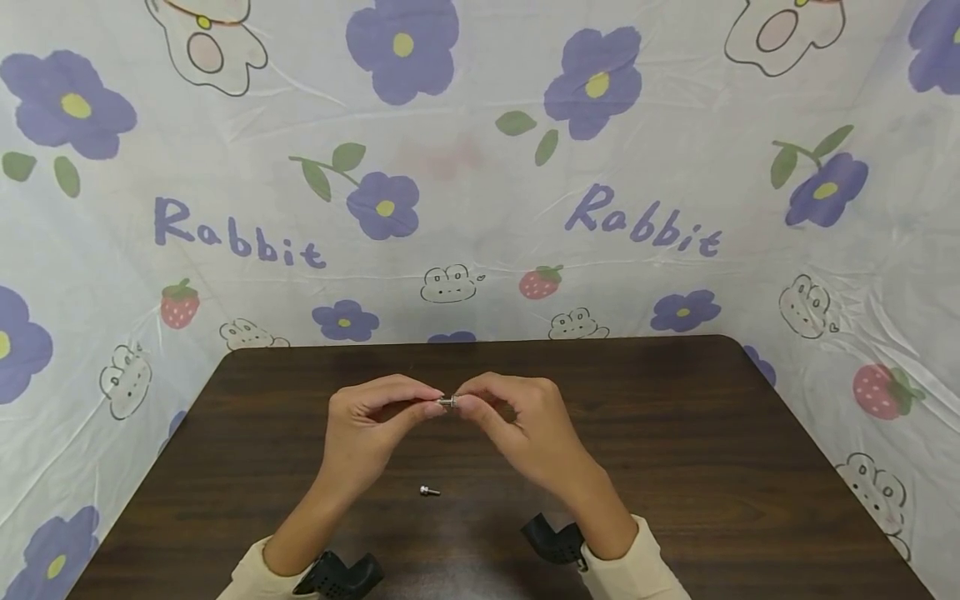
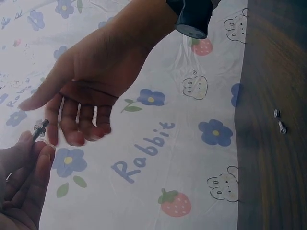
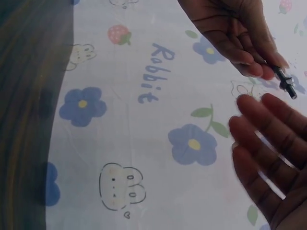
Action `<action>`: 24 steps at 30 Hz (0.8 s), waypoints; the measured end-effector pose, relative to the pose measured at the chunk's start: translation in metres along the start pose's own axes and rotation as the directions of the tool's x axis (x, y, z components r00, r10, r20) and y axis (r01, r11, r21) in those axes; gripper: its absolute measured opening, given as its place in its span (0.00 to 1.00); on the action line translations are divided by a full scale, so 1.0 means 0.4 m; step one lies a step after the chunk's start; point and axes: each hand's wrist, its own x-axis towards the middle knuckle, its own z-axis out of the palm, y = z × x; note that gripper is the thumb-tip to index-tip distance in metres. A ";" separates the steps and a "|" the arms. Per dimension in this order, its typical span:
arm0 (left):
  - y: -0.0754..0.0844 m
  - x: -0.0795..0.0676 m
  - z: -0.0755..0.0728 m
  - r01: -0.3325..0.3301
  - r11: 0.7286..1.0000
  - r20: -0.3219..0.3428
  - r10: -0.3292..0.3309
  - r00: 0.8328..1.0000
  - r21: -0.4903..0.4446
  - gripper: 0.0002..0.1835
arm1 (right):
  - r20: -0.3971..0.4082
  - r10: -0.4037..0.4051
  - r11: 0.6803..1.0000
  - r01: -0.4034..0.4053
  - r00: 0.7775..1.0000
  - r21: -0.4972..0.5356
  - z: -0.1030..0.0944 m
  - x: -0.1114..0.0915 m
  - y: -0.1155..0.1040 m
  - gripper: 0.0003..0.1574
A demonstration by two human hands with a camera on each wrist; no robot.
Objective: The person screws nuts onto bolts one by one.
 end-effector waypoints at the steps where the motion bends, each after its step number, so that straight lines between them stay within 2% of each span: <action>1: -0.001 0.000 -0.001 0.000 1.000 -0.002 0.000 1.000 0.004 0.06 | -0.004 -0.009 1.000 0.009 1.000 -0.003 -0.002 0.000 -0.001 0.05; 4: -0.003 0.001 -0.004 0.003 1.000 -0.006 -0.003 1.000 0.014 0.06 | -0.021 -0.043 0.999 0.043 0.999 -0.003 -0.004 0.004 -0.005 0.18; 7: -0.004 0.001 -0.006 0.007 1.000 -0.006 -0.007 1.000 0.017 0.06 | -0.035 -0.094 0.996 0.094 0.995 0.006 -0.003 0.007 -0.003 0.23; 11: -0.004 0.001 -0.006 0.012 1.000 0.001 -0.012 1.000 0.006 0.07 | -0.044 -0.134 0.991 0.135 0.990 0.007 -0.002 0.010 0.000 0.21; 19: -0.003 -0.001 -0.002 0.013 1.000 0.001 -0.013 1.000 0.013 0.06 | -0.051 -0.119 0.993 0.119 0.992 -0.012 0.002 0.007 0.003 0.14; 24: -0.002 0.001 -0.001 0.005 1.000 0.004 -0.005 1.000 0.003 0.06 | -0.044 -0.101 0.995 0.101 0.994 -0.007 0.008 0.005 0.007 0.06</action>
